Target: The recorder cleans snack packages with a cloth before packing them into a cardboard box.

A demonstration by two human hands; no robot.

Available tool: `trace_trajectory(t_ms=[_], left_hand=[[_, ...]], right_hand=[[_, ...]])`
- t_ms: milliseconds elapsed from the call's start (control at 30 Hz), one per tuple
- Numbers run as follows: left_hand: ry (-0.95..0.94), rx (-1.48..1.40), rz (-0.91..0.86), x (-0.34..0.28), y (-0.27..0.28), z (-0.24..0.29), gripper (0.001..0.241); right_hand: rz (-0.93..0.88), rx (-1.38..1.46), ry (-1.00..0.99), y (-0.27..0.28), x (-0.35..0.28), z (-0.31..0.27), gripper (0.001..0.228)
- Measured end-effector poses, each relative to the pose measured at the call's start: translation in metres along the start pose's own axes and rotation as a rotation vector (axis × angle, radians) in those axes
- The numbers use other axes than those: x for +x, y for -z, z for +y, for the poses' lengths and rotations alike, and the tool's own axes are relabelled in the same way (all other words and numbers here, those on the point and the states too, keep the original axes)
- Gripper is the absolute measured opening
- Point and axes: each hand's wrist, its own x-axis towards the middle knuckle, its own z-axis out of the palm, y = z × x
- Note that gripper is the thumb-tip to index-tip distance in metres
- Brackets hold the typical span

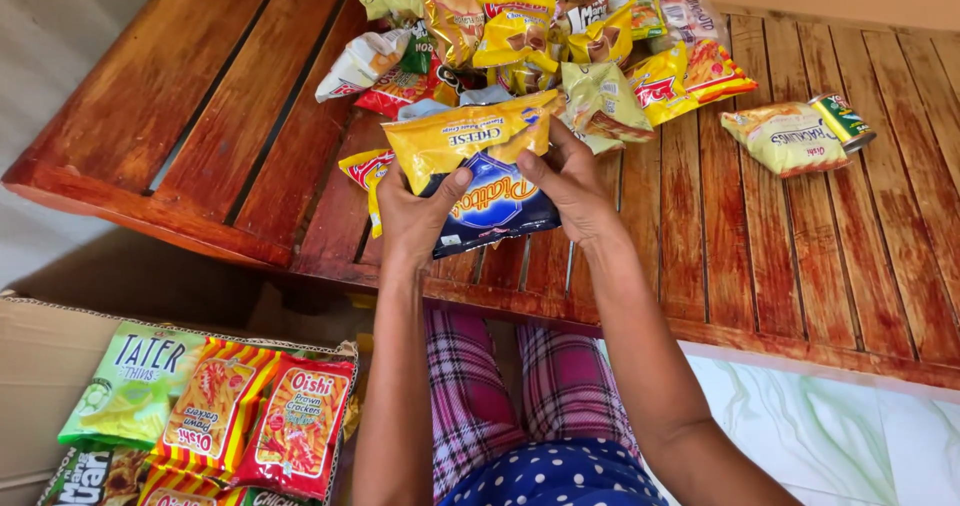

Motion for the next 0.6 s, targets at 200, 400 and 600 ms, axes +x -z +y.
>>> trace_trajectory(t_ms=[200,400,600], left_hand=[[0.022,-0.024,0.037,-0.005,0.004,-0.001,0.051],[-0.028,-0.122,0.063,-0.009,0.000,-0.016,0.053],[0.074,-0.509,0.360,-0.011,-0.022,-0.010,0.063]], right_hand=[[-0.009,0.065,-0.034,-0.002,0.001,-0.002,0.056],[-0.129,-0.008,0.014,0.008,0.003,-0.006,0.075],[-0.111,0.377,-0.071,0.016,-0.012,0.001,0.072]])
